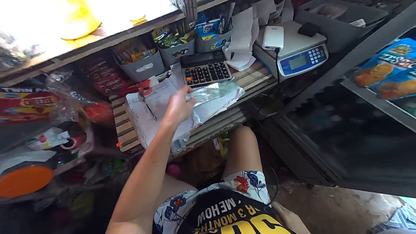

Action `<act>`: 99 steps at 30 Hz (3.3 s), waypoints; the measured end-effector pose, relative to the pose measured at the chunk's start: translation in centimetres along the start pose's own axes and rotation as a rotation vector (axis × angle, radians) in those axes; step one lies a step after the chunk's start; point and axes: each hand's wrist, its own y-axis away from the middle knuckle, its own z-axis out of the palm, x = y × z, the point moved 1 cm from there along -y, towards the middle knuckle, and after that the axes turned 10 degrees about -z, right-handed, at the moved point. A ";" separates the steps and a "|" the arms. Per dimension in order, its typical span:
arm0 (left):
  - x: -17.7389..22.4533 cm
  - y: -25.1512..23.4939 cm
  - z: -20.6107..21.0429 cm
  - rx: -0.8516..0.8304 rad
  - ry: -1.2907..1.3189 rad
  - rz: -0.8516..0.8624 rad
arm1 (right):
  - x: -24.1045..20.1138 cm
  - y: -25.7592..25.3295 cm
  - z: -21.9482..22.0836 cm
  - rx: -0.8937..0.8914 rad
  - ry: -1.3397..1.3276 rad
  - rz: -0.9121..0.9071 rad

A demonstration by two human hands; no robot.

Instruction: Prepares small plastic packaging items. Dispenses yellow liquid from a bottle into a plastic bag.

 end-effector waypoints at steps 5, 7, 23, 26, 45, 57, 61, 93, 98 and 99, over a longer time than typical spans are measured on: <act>2.5 -0.7 -6.7 0.191 -0.069 0.170 | 7.7 -0.7 -8.5 0.091 0.247 -0.005; 4.3 -1.1 -8.7 0.210 -0.136 0.180 | 6.2 -3.6 -14.2 0.454 0.284 -0.151; 13.8 -0.8 -10.6 0.335 -0.417 0.214 | -24.2 -31.9 -24.3 0.644 -0.266 -0.657; 14.1 -0.3 -12.0 0.395 -0.392 0.214 | -25.2 -33.6 -24.3 0.660 -0.301 -0.620; -2.4 -0.4 -1.9 0.510 -0.108 0.431 | -24.2 -31.3 -28.5 0.273 -0.682 -0.403; 0.3 -0.5 2.2 0.430 -0.078 0.390 | -24.6 -29.4 -27.7 0.289 -0.896 -0.339; -0.6 -1.8 1.3 0.380 0.016 0.359 | -25.3 -29.8 -27.1 0.243 -0.894 -0.437; -5.0 -2.9 -0.3 0.251 -0.329 0.355 | -23.8 -24.4 -20.8 0.727 -0.168 -0.781; -4.7 -2.1 -0.7 0.241 -0.491 0.478 | -23.3 -23.4 -17.7 0.611 -0.182 -0.846; -4.5 -2.0 -0.7 0.247 -0.527 0.494 | -23.0 -23.0 -16.9 0.554 -0.179 -0.865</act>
